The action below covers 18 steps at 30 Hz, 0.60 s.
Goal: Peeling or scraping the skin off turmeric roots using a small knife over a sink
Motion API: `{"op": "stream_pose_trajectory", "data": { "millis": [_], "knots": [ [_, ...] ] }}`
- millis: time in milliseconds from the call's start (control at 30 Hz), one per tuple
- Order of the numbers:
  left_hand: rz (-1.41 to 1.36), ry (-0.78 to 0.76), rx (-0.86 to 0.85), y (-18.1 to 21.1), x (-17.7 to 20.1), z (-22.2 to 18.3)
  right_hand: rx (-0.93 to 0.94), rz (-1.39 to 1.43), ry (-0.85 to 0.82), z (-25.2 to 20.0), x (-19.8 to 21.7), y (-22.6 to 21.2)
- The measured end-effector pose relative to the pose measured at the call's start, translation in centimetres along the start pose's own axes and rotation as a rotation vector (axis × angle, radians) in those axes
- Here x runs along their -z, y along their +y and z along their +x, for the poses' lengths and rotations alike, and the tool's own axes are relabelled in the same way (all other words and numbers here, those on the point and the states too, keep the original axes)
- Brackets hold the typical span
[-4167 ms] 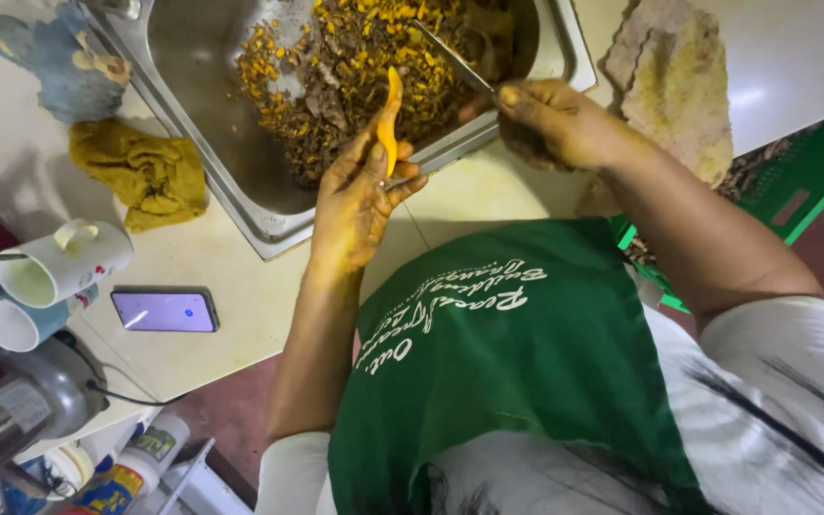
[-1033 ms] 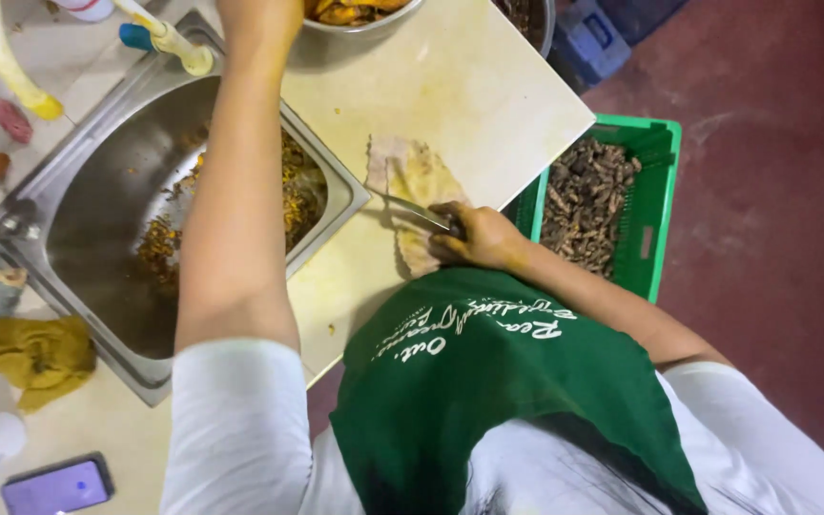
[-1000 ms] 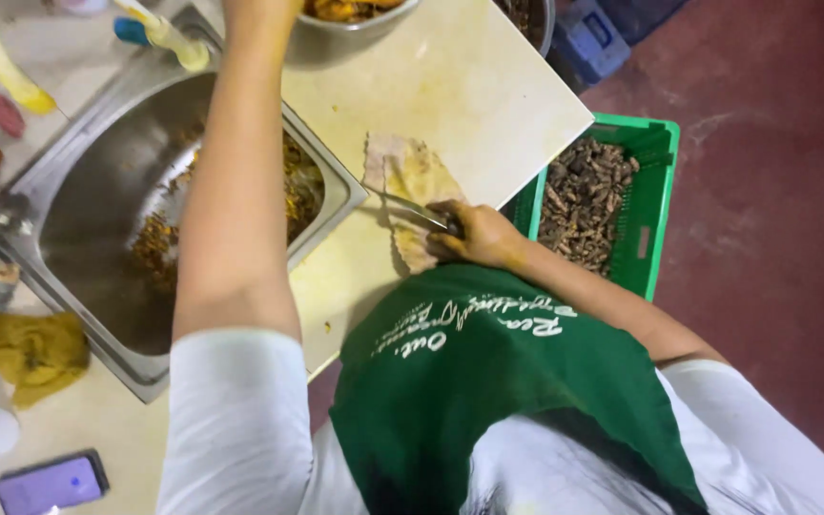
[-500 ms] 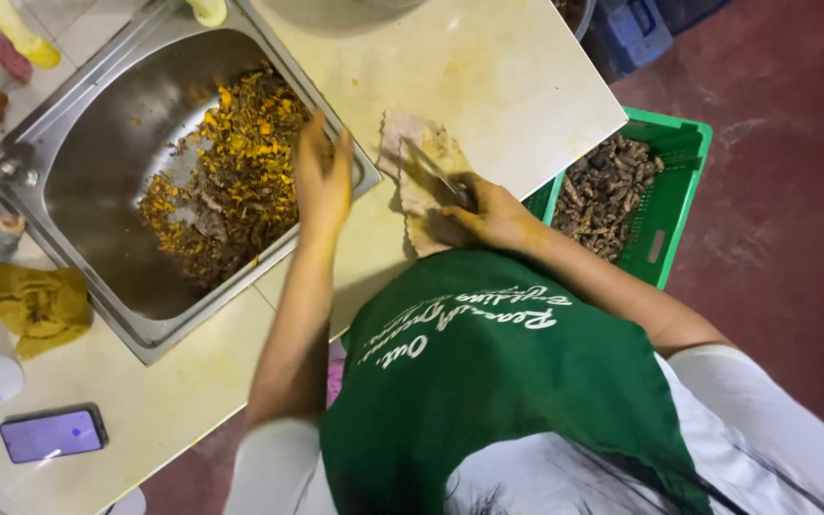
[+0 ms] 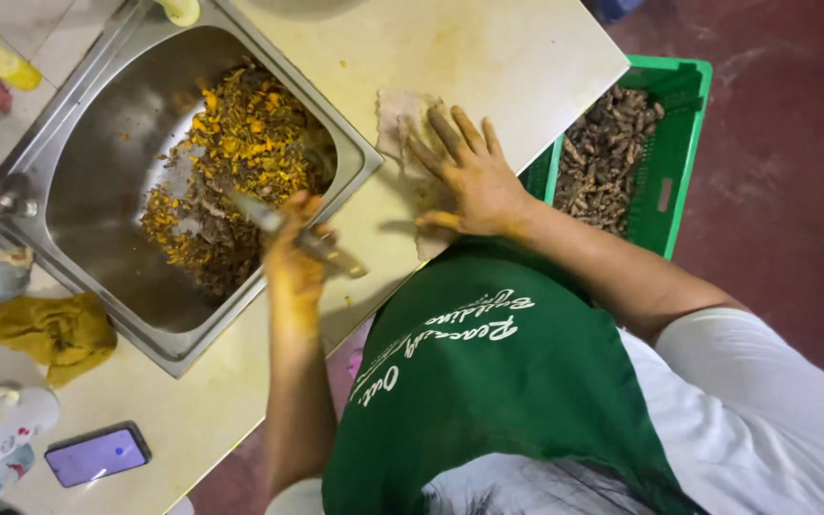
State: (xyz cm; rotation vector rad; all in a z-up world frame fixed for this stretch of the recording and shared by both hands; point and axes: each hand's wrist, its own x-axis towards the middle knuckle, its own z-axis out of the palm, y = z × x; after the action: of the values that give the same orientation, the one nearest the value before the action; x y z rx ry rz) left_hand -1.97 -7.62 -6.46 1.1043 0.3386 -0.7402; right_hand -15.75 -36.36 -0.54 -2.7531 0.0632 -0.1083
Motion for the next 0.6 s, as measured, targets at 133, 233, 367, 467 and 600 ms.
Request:
{"op": "stream_pose_trajectory", "data": {
  "millis": [133,233,367,467,600],
  "knots": [
    [-0.071,0.050,-0.003,3.2,4.1,-1.2,0.147,-0.076,0.116,-0.4,-4.7,2.3],
    [-0.165,0.048,-0.026,5.2,5.1,-2.8,0.244,0.120,0.247,0.8,-2.8,2.7],
    [-0.250,0.225,-0.067,7.0,5.2,-5.1,-0.568,0.701,0.349,-1.0,-3.8,14.6],
    [-0.247,0.156,-0.099,6.9,7.5,-6.5,-0.396,0.248,0.610,-0.2,-1.2,19.6],
    [-0.248,0.204,-0.120,7.4,8.0,-8.3,-0.781,-0.183,0.515,4.9,-1.8,20.6]
  ]
}}
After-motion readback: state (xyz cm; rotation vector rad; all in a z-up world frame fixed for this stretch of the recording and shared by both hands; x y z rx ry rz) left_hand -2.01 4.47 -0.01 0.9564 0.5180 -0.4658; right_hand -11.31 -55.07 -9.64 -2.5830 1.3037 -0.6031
